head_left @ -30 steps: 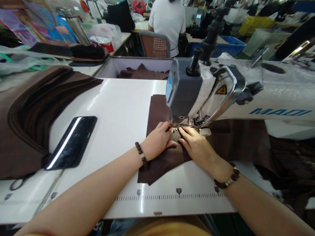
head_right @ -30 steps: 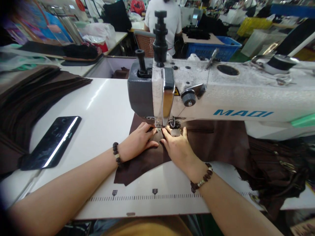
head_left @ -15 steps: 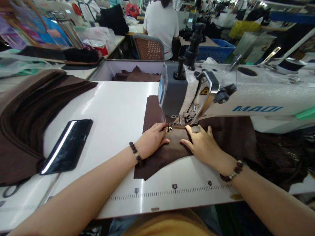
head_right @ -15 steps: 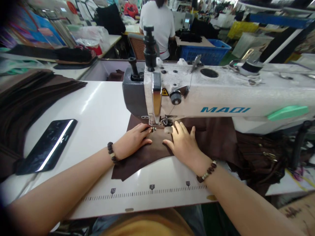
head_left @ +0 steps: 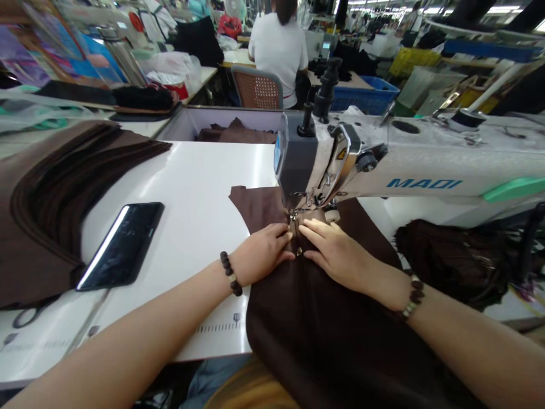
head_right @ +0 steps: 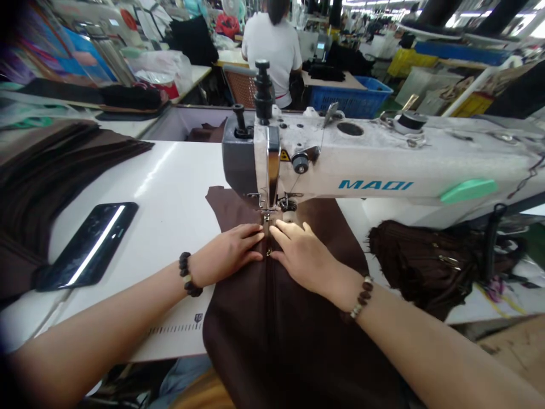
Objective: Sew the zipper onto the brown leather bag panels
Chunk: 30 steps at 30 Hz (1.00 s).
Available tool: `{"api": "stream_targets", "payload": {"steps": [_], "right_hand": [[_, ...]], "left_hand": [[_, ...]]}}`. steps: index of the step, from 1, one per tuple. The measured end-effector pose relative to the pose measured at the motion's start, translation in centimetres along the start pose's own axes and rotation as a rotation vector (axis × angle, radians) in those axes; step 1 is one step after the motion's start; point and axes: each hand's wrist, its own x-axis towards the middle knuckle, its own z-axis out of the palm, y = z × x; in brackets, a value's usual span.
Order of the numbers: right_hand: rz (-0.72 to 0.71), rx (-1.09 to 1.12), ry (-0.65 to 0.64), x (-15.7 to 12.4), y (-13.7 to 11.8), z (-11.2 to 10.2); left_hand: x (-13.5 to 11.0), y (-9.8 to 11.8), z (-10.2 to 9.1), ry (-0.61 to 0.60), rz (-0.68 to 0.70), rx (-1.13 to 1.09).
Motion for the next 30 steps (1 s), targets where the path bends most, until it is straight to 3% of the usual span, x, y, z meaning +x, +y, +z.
{"api": "stream_targets", "payload": {"steps": [3, 6, 23, 27, 30], "right_hand": [[0.043, -0.035, 0.073, -0.5, 0.4, 3.2], [0.053, -0.011, 0.089, -1.0, 0.6, 4.2], [0.052, -0.002, 0.086, -0.6, 0.9, 3.6], [0.026, 0.073, 0.086, -0.4, 1.0, 2.4], [0.027, 0.127, 0.047, 0.3, 0.6, 1.5]], "left_hand": [[-0.3, -0.1, 1.3, 0.063, 0.005, 0.011], [-0.3, 0.0, 1.9, 0.082, 0.022, 0.028], [0.4, 0.4, 1.4, 0.026, 0.031, 0.115], [-0.8, 0.8, 0.4, -0.021, 0.021, -0.019], [-3.3, 1.9, -1.3, -0.1, 0.053, -0.218]]}}
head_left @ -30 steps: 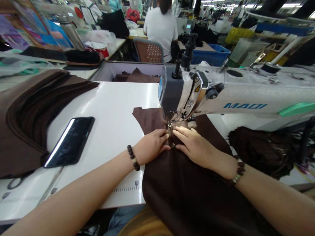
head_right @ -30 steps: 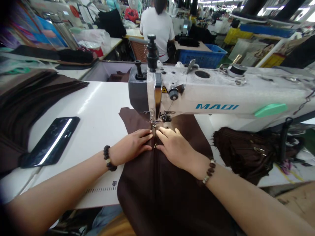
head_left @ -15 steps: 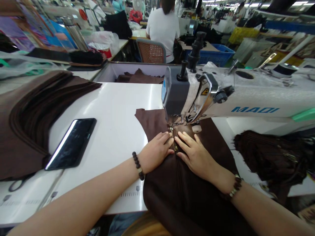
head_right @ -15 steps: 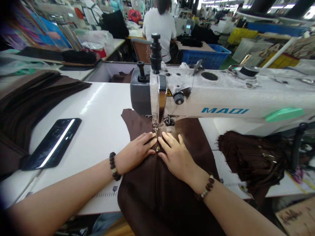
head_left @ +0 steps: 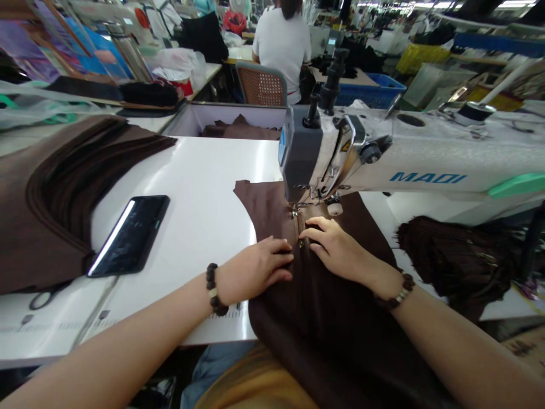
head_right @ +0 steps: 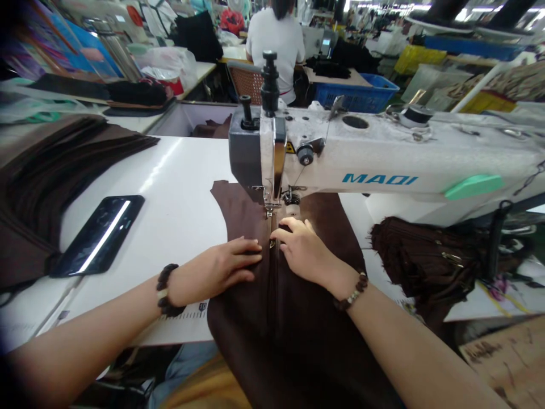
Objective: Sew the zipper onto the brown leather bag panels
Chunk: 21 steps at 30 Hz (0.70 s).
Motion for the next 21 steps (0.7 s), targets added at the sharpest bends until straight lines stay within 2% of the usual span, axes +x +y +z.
{"api": "stream_targets", "payload": {"steps": [5, 8, 11, 14, 16, 17, 18, 21], "right_hand": [[-0.003, 0.014, -0.088, 1.5, -0.4, -0.8], [-0.067, 0.094, -0.167, 1.9, 0.1, -0.9], [-0.082, 0.155, -0.159, 1.8, 0.6, -0.5], [0.002, 0.212, 0.006, 0.5, 0.0, 0.3], [0.02, 0.3, 0.124, -1.6, -1.0, 0.6], [0.007, 0.352, 0.132, -3.1, -1.6, 0.6], [-0.015, 0.399, 0.102, -4.7, -2.2, 0.5], [-0.128, 0.446, -0.241, -9.7, -4.1, -0.2]], "left_hand": [[-5.2, 2.8, -1.5, -0.178, 0.094, -0.217], [-7.3, 3.5, -1.2, -0.263, 0.128, -0.151], [-8.3, 3.9, 0.1, -0.265, 0.163, 0.009], [-8.8, 4.2, 1.8, -0.148, 0.154, 0.189], [-9.0, 4.2, 2.6, -0.024, 0.165, 0.251], [-9.1, 4.2, 2.9, 0.047, 0.179, 0.256], [-9.1, 4.2, 3.1, 0.116, 0.196, 0.246], [-8.5, 4.5, 2.6, 0.288, 0.226, 0.16]]}}
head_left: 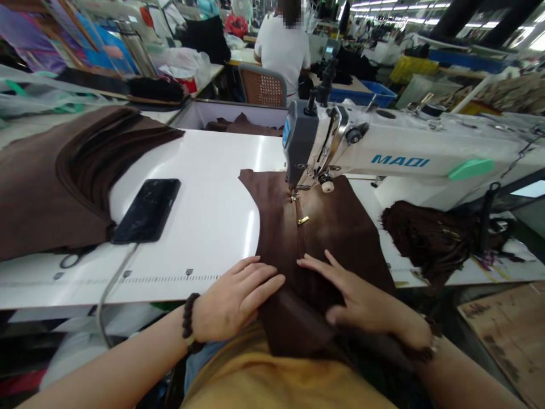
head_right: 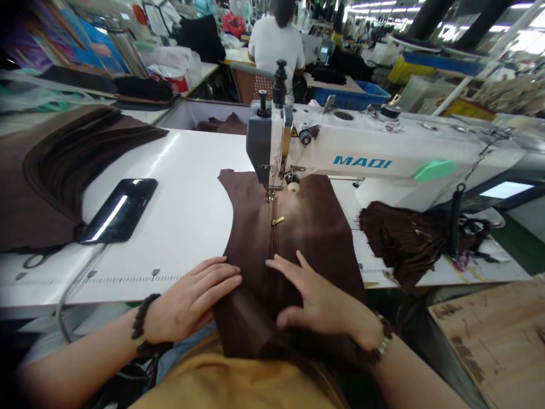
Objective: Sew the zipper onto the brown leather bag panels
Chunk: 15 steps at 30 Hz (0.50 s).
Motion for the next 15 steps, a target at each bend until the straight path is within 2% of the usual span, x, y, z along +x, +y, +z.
{"api": "stream_targets", "payload": {"steps": [2, 4, 5, 7, 9, 12, 13, 15], "right_hand": [[-0.012, -0.031, -0.129, -2.2, -1.3, 0.7], [0.014, -0.069, -0.118, -3.2, -2.1, 1.3], [0.045, -0.087, -0.066, -3.3, -2.2, 1.7], [0.103, -0.097, 0.117, -3.0, -2.0, 2.6], [0.13, -0.034, 0.31, -2.7, -1.1, 3.5], [0.215, 0.16, 0.506, -3.2, 0.5, 4.6], [0.289, 0.218, 0.562, -3.6, 1.0, 4.9], [0.469, 0.296, 0.694, -4.3, 1.8, 5.2]], "left_hand": [[1.5, 0.2, -0.4, 0.076, -0.029, -0.097], [3.4, 0.6, -0.9, 0.139, -0.086, -0.237], [4.5, 0.9, -1.1, 0.163, -0.118, -0.31], [6.2, 1.4, -1.4, 0.199, -0.165, -0.411], [7.1, 1.6, -1.7, 0.272, -0.192, -0.414], [6.6, 1.5, -1.6, 0.476, -0.241, -0.253], [6.1, 1.4, -1.3, 0.498, -0.249, -0.187], [5.0, 1.4, -0.3, 0.408, -0.212, -0.08]]}}
